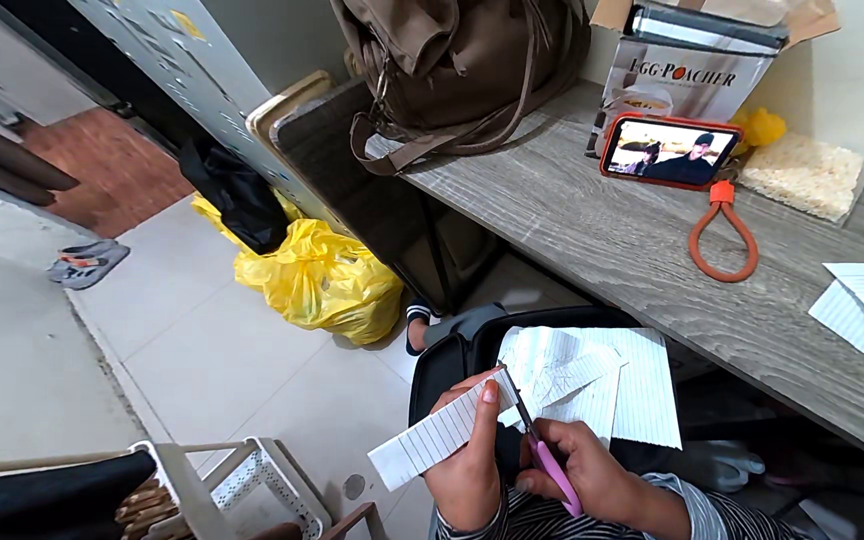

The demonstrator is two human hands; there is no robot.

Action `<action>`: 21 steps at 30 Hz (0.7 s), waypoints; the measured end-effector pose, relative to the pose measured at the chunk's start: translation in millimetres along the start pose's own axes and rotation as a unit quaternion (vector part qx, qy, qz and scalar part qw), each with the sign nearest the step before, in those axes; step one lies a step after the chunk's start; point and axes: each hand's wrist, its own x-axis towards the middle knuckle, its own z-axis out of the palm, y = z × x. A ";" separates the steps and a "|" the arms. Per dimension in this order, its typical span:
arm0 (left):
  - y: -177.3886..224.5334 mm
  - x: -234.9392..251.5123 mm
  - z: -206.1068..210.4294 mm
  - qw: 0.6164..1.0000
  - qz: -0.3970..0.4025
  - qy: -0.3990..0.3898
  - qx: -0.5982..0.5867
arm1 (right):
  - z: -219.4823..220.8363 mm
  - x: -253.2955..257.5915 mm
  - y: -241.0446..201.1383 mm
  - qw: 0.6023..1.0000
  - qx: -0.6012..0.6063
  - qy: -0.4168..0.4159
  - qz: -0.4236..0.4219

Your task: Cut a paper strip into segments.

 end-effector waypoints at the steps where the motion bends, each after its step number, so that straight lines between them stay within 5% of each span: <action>1: 0.1 0.1 0.3 1.000 -0.001 0.002 -0.001 | 0.0 0.2 0.0 1.000 0.000 0.000 -0.001; 21: 0.1 0.1 0.5 1.000 0.002 -0.005 -0.005 | -0.3 0.6 -0.1 1.000 -0.007 -0.003 -0.006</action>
